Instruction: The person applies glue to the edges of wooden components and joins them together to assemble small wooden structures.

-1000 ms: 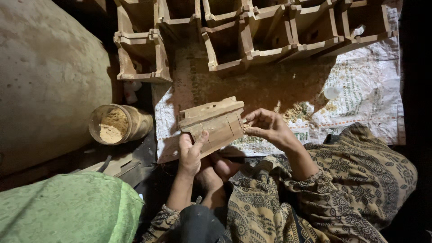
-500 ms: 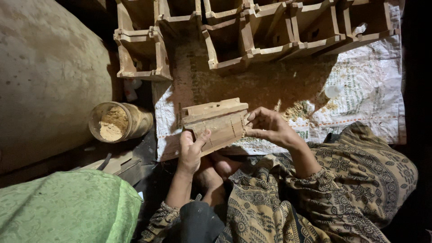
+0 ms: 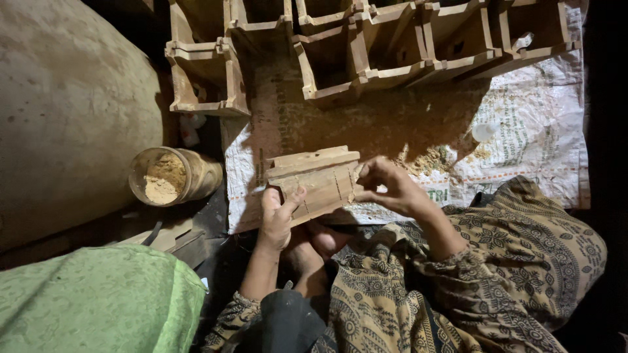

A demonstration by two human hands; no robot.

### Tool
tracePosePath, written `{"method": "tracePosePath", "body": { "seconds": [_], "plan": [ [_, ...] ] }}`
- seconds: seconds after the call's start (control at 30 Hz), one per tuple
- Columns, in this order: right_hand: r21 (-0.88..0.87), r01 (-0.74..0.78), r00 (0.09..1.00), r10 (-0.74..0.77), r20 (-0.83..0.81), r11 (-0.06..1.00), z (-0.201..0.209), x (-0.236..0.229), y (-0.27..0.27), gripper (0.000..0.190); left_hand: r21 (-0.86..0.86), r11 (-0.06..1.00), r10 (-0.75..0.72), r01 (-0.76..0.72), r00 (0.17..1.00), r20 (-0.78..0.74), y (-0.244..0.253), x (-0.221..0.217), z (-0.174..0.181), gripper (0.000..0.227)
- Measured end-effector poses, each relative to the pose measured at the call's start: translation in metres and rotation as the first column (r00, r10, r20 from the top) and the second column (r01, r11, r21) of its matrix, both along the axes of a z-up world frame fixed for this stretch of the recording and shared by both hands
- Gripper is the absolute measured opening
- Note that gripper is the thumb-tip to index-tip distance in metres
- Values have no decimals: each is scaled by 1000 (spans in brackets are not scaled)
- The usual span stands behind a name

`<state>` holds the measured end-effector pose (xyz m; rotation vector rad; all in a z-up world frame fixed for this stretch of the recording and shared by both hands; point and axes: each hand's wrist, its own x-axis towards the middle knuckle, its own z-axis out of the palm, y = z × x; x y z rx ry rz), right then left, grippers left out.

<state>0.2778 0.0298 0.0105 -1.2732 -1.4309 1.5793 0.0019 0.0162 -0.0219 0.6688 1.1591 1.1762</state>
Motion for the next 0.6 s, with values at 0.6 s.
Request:
{"method": "tracePosePath", "body": {
  "seconds": [0.6],
  "plan": [
    [336,140,962,-208,176,932,-24,-16,-5,27,-93,994,58,-56,998,17,-13,-26,-104,33]
  ]
}}
